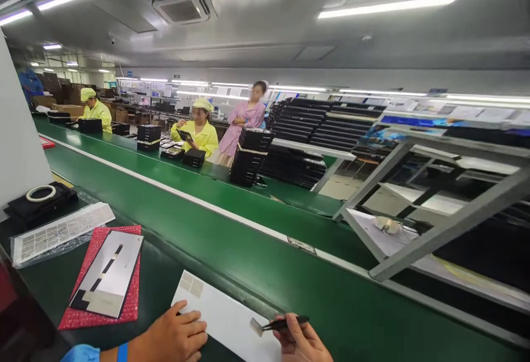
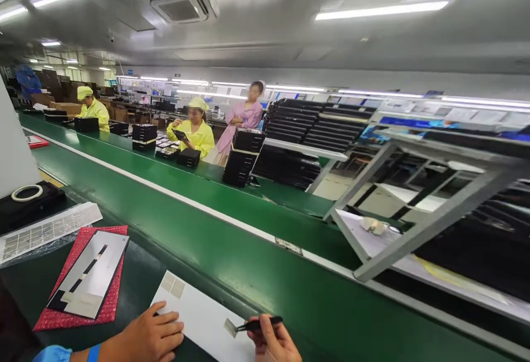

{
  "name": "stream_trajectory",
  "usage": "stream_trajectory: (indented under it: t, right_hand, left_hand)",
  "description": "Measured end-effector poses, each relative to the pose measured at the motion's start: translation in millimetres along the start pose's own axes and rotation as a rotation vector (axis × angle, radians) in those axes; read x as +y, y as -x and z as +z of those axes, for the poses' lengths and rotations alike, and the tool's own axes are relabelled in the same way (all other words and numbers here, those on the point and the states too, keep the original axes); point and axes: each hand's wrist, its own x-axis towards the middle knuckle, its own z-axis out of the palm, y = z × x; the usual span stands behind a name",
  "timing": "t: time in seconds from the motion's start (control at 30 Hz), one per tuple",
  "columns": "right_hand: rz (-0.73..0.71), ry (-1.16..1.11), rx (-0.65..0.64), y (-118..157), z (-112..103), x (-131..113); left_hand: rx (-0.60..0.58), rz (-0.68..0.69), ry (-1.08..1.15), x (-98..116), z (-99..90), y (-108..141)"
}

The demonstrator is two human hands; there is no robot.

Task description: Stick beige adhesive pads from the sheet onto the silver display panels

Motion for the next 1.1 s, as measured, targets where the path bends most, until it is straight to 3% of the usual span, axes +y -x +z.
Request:
stream_trajectory:
  t: [0.1,0.63,0.83,1.1]
  right_hand:
    - [-0.005,-0.012,0.015,6.7,2.6,1.3]
    - [-0.042,0.008,0.066,16.2,3.8,-6.4]
    - [-0.063,0.001,0.062,16.0,2.5,-7.2]
    - [-0.151,-0.034,0.141,9.8,-9.5,-19.3]
  left_hand:
    - [-0.04,-0.009,0.036,2.4,-7.3,-2.5]
    - [-0.006,0.04,0.007,2.9,-10.8,-6.6]
    - [0.094,0.041,-0.012,3.0,-13.1,-6.9]
    - [0.142,-0.128,0.029,-0.9,6.2,4.8]
